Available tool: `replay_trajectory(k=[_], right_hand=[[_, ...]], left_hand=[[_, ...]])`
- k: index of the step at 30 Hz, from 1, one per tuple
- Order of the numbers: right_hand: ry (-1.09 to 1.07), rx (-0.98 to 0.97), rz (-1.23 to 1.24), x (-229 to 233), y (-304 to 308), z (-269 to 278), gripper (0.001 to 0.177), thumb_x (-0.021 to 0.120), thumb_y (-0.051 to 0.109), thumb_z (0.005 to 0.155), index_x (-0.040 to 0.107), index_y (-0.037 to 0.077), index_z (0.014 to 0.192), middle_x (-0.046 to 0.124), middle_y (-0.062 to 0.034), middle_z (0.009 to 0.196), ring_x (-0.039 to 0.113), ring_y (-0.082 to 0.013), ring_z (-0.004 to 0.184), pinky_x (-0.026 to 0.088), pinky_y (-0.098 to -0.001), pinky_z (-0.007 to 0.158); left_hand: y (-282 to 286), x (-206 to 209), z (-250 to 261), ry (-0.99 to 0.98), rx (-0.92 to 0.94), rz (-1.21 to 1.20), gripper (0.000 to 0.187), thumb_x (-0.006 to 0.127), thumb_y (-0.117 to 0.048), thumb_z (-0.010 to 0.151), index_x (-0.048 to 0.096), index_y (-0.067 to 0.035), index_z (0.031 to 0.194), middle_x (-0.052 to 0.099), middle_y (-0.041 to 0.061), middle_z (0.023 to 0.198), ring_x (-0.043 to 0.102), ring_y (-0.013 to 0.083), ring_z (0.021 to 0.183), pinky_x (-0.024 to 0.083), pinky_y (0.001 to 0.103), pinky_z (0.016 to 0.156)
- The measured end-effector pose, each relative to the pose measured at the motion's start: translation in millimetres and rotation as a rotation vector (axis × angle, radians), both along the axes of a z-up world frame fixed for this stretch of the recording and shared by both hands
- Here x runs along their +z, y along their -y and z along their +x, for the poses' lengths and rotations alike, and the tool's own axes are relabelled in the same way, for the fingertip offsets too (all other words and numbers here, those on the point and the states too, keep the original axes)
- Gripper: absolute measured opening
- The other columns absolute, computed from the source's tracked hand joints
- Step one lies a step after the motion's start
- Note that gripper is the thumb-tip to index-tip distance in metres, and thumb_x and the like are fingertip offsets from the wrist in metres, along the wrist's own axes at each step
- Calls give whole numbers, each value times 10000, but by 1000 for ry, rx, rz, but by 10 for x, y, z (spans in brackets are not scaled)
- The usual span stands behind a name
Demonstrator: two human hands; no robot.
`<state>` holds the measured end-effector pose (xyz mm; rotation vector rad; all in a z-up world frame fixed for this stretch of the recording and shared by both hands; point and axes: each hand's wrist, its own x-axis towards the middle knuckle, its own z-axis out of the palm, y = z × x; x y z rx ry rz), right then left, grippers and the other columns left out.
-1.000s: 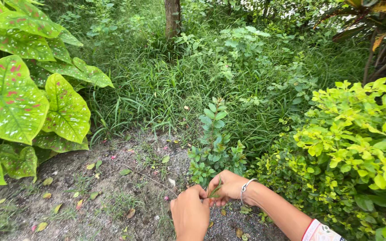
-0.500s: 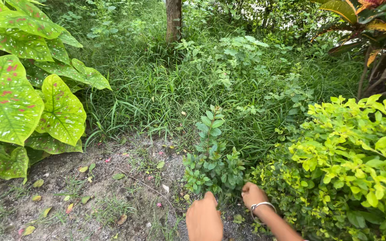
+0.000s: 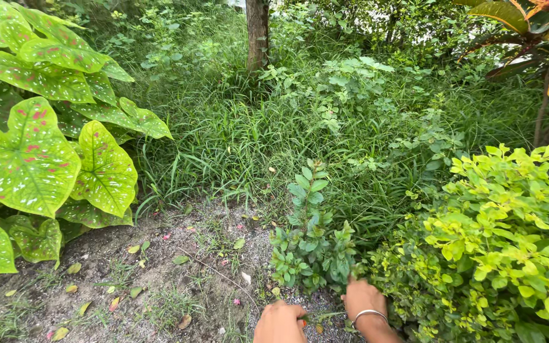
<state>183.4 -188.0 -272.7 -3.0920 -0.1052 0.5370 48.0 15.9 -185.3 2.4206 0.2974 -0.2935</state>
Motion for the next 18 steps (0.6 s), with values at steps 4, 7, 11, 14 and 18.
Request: replay_trajectory(k=[4,7,11,14,18], right_hand=[[-131,-123,34,-170,11,196,370,646,431,962,734,112,1130,724,-140,1184,707,-326,1145,577,-427,981],[-67,5,32,-305,-27,214,308,538,293,955,767,150,1104,740,-135,1177,725,-323,1107,591,-434,970],[-147,56,85,-113,-249,-112,378,494,412,978,749,164,1105,732,-136,1140,708,-322,1097,555,-443,1015],[-249,108,249,-22,-433,-316,336,531,378,943,759,153,1043,740,-140,1065,727,-321,1047,550,-442,1008],[-170,375,600,-120,-783,-607,312,610,340,897,744,58,916,741,-182,916,713,-342,919,546,-453,885]], left_hand=[[-149,-110,-12,-81,58,-11,248,730,-170,857,800,-282,1066,667,103,1057,627,278,1155,480,428,1058],[-261,-24,-46,-75,86,3,232,745,-191,866,789,-273,1078,655,113,1085,612,295,1166,471,438,1063],[-332,312,-127,-40,193,-30,194,734,-160,866,808,-247,1024,689,98,1079,655,261,1123,499,401,1030],[-283,656,-192,-9,318,-46,175,731,-139,853,805,-215,992,723,83,1064,690,247,1086,525,384,985],[-206,1070,-255,-4,509,-47,217,720,-134,847,802,-227,1025,694,59,1076,668,253,1074,533,417,920]])
